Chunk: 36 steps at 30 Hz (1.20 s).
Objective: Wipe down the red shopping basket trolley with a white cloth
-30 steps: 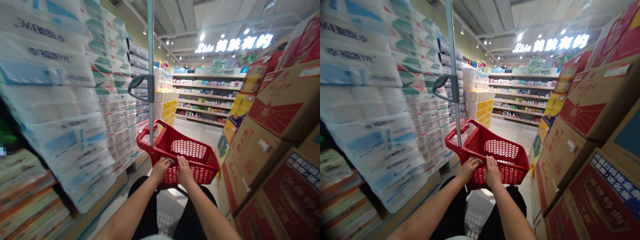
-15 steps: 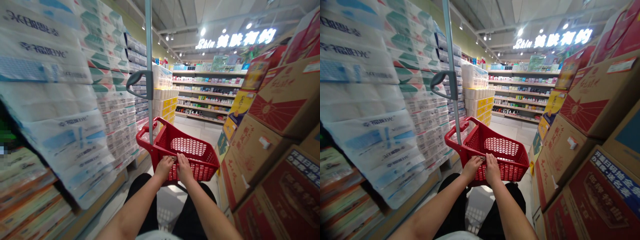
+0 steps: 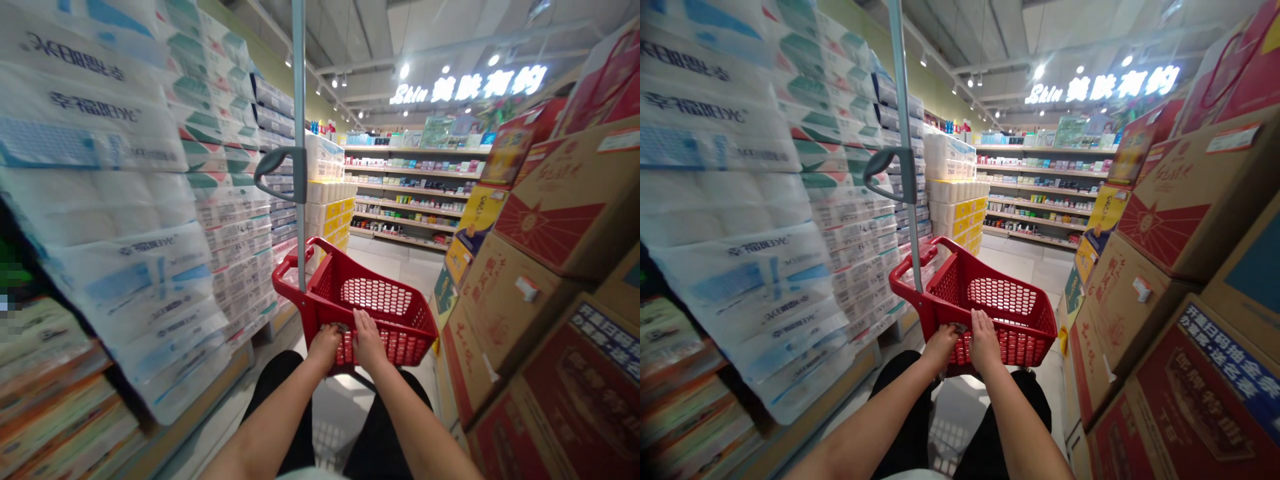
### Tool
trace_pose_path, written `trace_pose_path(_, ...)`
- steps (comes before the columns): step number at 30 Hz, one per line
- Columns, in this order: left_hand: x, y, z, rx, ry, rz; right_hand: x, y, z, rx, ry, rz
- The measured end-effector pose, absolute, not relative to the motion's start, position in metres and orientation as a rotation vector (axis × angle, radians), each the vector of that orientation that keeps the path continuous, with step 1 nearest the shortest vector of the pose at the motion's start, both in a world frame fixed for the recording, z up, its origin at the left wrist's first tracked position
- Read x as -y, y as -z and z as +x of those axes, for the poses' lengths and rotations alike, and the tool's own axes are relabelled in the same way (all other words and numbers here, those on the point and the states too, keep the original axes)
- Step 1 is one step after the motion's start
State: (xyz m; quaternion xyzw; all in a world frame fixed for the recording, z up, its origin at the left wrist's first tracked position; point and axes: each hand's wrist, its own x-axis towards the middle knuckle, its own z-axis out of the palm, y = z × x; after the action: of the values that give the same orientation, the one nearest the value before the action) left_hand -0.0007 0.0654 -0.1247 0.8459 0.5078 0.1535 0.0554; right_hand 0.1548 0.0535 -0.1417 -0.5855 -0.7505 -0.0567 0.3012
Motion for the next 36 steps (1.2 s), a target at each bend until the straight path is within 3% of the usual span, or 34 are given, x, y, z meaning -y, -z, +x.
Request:
trace_pose_path(30,-0.0665,0.1335,-0.0015,-1.459,-0.545,2.484,-0.0513,0.1364,0.1593,2.004,0.087,-1.558)
trace_pose_path(36,-0.0646,0.1296,0.0003,-1.367,-0.696,2.535,-0.0533,0.1412,0.1595,1.983,0.092,-1.534)
